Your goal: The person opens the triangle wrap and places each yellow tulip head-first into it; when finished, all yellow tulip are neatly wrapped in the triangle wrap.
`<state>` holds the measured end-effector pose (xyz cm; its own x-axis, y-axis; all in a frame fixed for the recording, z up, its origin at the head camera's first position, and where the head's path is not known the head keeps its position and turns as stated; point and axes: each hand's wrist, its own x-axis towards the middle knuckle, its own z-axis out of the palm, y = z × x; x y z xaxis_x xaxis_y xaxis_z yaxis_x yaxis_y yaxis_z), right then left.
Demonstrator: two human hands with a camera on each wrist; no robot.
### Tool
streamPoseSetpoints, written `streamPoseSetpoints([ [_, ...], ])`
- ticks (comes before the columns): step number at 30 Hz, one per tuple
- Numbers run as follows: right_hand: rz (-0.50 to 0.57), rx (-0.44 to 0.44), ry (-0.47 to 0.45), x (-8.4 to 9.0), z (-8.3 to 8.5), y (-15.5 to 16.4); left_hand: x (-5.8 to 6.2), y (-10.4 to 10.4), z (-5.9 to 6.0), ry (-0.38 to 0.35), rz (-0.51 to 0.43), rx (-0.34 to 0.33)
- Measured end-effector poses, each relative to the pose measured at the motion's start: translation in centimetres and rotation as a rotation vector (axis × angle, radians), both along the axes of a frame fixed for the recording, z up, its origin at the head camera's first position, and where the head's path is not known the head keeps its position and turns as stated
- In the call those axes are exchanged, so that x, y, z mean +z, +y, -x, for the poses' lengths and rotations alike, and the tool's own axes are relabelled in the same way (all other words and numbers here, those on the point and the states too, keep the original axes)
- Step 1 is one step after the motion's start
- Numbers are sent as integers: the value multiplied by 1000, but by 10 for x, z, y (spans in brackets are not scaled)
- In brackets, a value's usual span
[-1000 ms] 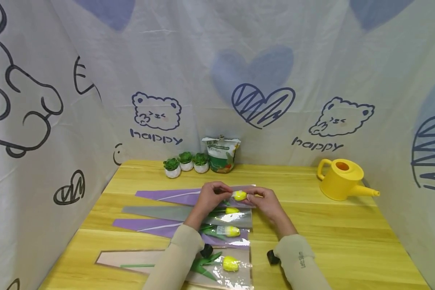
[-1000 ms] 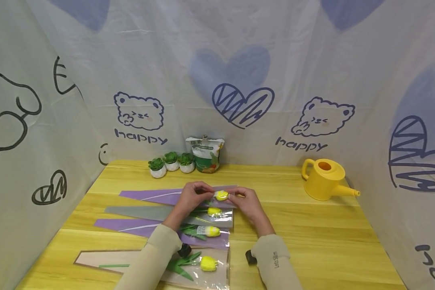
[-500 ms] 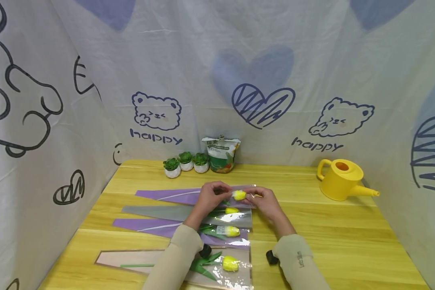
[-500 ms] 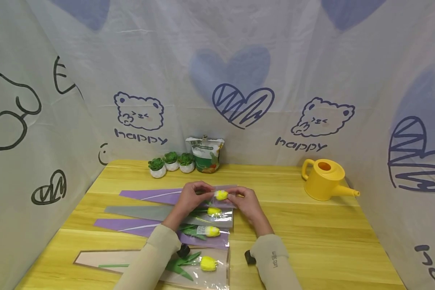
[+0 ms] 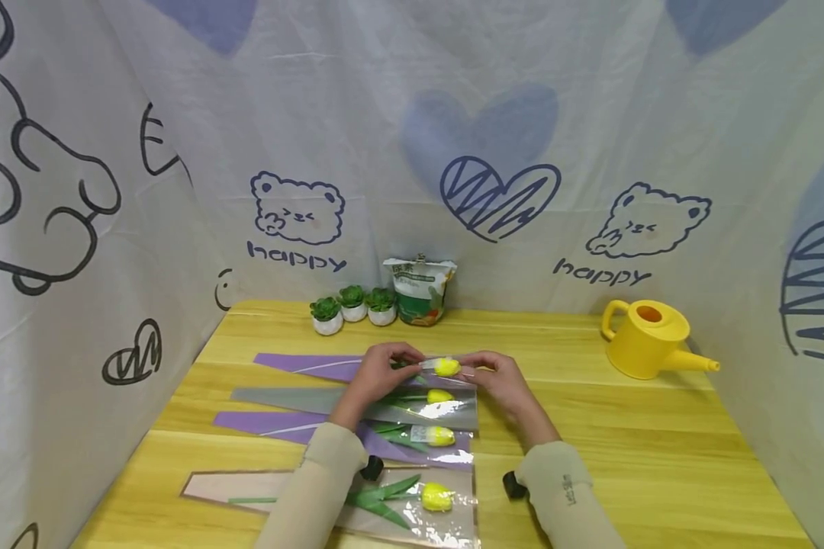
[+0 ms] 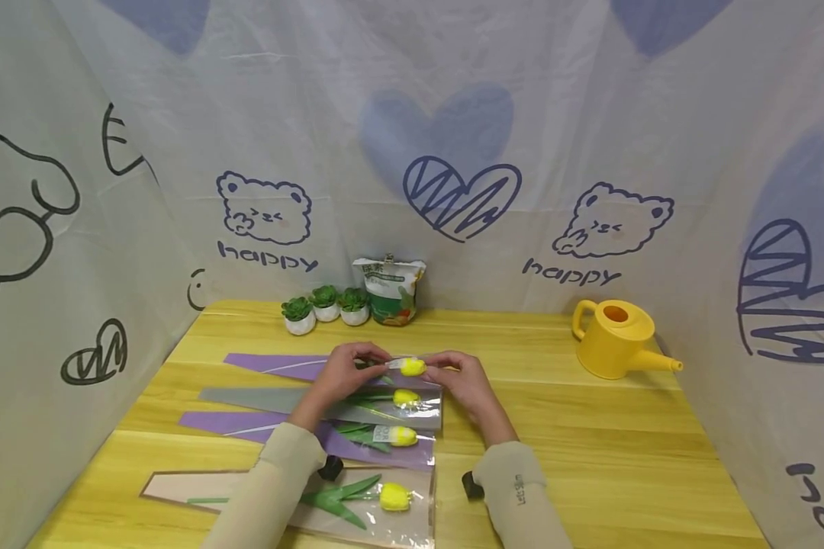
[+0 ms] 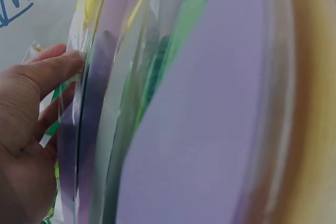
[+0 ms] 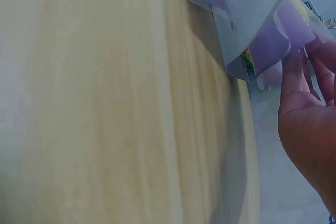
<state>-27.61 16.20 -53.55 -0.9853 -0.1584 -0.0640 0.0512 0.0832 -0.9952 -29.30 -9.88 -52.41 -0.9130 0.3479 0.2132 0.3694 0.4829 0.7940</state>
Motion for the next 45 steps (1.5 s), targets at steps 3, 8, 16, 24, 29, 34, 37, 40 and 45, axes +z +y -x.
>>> streamPoseSetpoints([
  [3, 40, 10, -14, 1, 0, 0, -1, 2, 0, -12, -28, 12],
  [8, 58, 10, -42, 3, 0, -2, -2, 6, 0, -11, -59, 14],
  [16, 16, 62, -29, 2, 0, -3, -4, 7, 0, -16, -76, 21],
  [24, 36, 64, -47, 3, -1, -2, -5, 6, 4, -2, -53, 37],
  [29, 59, -16, -51, 2, -1, 0, -5, 6, 8, 28, -30, 32],
  [34, 15, -101, -15, 2, -2, 4, -6, 7, 10, 18, -2, 33],
  [37, -57, -125, 3, 2, -2, 7, -7, 7, 11, 6, 21, 28],
  [40, -90, -114, -3, 2, -4, 8, -7, 7, 11, -10, 39, 21],
  [45, -157, -58, -2, 1, -6, 10, -9, 6, 11, -16, 54, -3],
])
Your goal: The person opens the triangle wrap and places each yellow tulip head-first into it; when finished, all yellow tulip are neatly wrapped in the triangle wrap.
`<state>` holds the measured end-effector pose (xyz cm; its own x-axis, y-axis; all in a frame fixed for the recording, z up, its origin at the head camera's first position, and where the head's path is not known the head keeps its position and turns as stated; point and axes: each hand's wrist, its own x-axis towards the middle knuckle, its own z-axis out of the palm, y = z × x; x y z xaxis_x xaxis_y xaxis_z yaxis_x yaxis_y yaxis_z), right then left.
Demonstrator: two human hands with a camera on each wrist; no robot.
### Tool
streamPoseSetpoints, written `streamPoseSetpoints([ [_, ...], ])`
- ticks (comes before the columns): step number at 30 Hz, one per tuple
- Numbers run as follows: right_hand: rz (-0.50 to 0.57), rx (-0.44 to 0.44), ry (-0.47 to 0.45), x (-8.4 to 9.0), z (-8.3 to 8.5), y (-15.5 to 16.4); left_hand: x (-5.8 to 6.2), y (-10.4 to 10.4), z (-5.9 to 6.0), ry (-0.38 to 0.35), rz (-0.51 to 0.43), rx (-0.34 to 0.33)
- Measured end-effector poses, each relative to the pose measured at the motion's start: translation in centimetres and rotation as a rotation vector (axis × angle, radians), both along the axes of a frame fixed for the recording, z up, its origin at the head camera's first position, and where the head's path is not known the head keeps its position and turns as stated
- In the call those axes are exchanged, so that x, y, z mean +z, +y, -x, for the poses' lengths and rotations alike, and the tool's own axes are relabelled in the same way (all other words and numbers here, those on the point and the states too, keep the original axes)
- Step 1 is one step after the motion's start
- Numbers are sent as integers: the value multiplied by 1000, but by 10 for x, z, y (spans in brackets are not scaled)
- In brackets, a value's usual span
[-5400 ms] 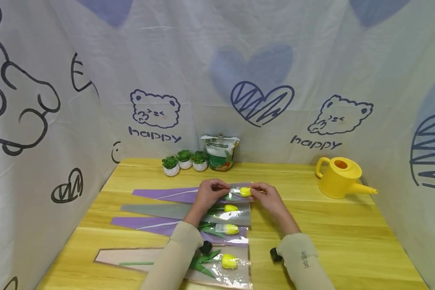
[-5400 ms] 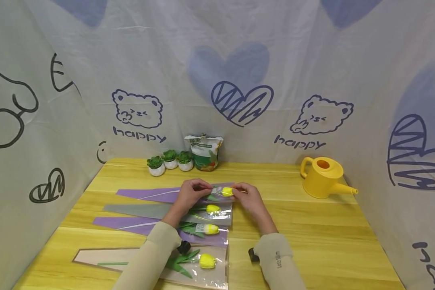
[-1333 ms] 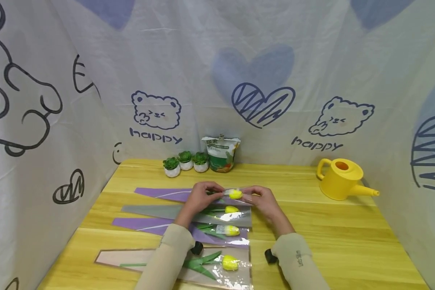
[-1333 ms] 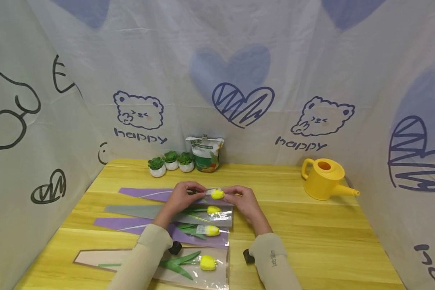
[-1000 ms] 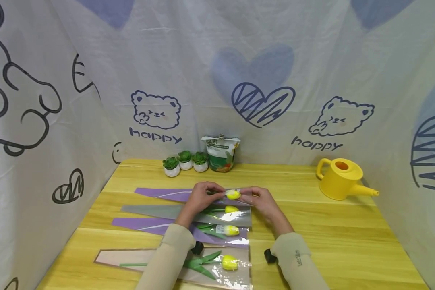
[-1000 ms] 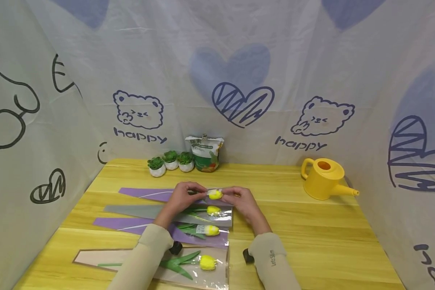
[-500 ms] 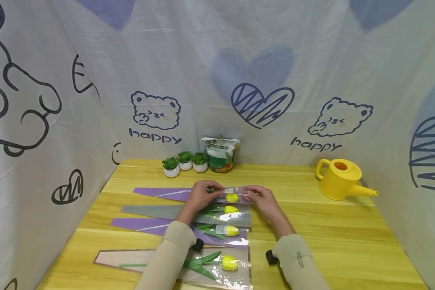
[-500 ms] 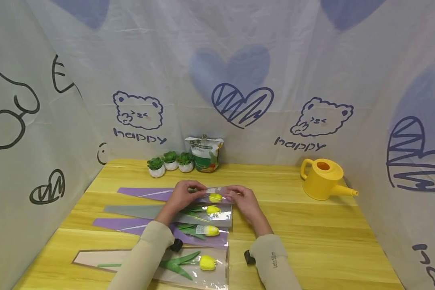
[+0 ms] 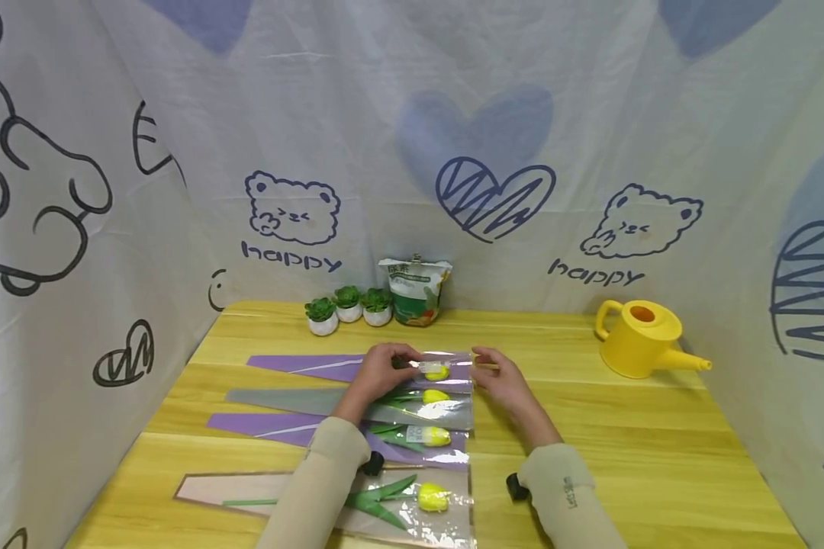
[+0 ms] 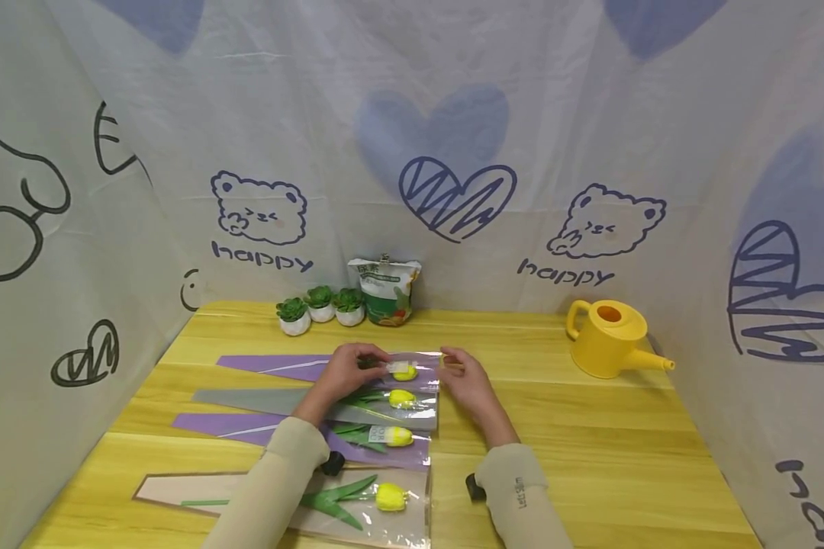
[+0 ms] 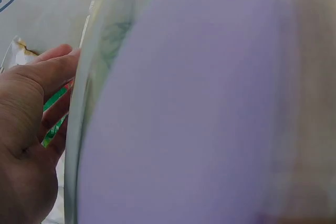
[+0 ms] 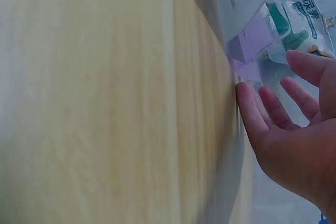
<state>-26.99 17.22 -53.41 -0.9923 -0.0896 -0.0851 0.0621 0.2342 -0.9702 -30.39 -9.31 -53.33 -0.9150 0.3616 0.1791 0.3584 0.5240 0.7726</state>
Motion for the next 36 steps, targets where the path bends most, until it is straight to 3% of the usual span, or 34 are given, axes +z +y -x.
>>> streamPoseSetpoints([
  [5, -42, 49, 29, -4, 1, -1, -2, -2, 3, -2, 19, -44],
  [12, -122, 54, 42, -9, 2, -4, -4, -5, 7, -33, 44, -90],
  [21, -135, 46, 46, -5, 2, -5, -1, -8, 9, -33, 16, -83],
  [25, -184, 65, 59, 8, -1, 3, 18, -16, 9, -25, 52, -37],
  [28, -323, 97, 152, 26, -2, 17, 42, -29, 6, 34, 168, -9],
  [32, -565, 86, 300, 60, -9, 42, 77, -51, -4, 189, 397, -4],
  [36, -864, 54, 483, 95, -25, 67, 102, -77, -20, 373, 603, 22],
])
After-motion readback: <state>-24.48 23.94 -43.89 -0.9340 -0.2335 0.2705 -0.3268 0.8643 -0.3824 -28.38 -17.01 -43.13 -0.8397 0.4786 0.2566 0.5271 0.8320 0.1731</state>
